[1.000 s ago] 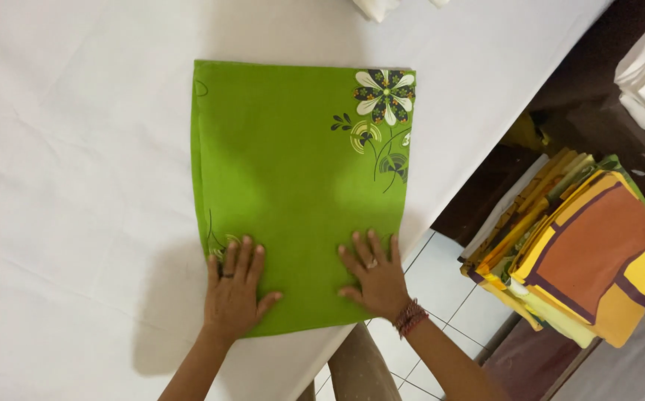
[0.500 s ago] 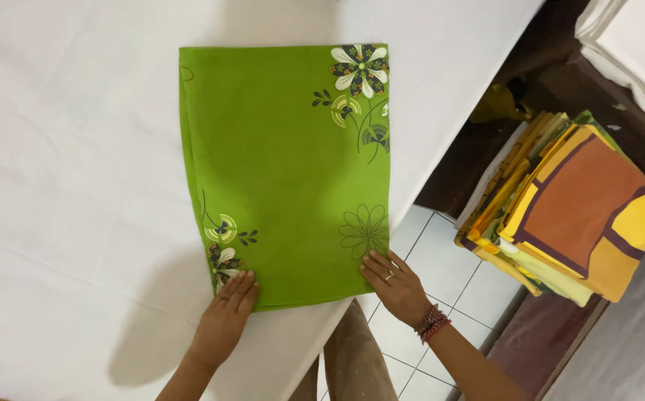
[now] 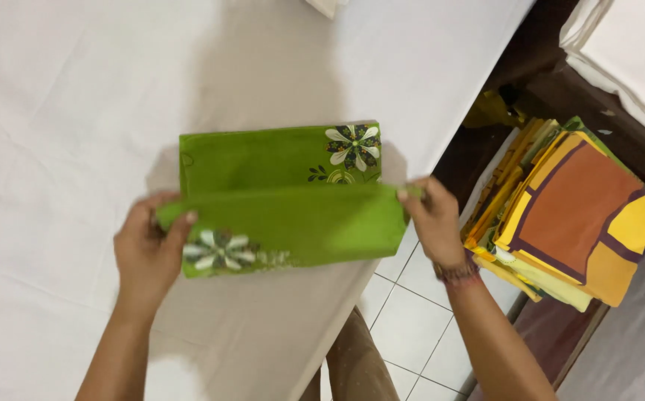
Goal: Folding various pieces of clothing and stacking them on a nightstand.
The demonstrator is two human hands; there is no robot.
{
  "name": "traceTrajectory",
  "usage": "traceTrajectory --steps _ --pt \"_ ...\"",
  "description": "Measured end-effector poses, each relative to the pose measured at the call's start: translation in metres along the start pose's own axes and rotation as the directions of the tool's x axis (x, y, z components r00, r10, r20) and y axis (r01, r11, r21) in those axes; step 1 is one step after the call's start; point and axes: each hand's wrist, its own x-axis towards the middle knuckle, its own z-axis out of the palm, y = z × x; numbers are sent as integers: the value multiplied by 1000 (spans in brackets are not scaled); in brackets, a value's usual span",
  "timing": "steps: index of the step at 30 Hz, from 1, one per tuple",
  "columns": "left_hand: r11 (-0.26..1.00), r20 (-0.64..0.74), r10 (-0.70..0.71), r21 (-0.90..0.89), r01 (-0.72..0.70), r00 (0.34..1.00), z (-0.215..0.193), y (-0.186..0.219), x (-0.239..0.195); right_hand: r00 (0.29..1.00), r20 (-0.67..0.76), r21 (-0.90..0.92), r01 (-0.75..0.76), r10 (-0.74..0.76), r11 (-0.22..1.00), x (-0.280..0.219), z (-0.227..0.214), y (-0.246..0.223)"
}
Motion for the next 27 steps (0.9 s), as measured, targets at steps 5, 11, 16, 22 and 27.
traceTrajectory --steps 5,11,16,22,27 --pt "981 -93 -183 -82 176 979 44 -29 85 986 -67 159 -141 153 977 94 48 36" --pt "965 -304 38 -236 -115 952 69 -56 83 935 -340 -71 -133 101 989 103 54 71" --pt "992 -480 120 23 -124 869 81 -36 76 914 -393 -213 -196 100 957 108 67 33" --pt "689 29 423 639 -342 906 114 -35 52 852 296 -749 488 -432 449 70 112 16" --pt "614 73 278 753 -236 958 95 -45 52 893 401 -840 447 -205 307 93 85 39"
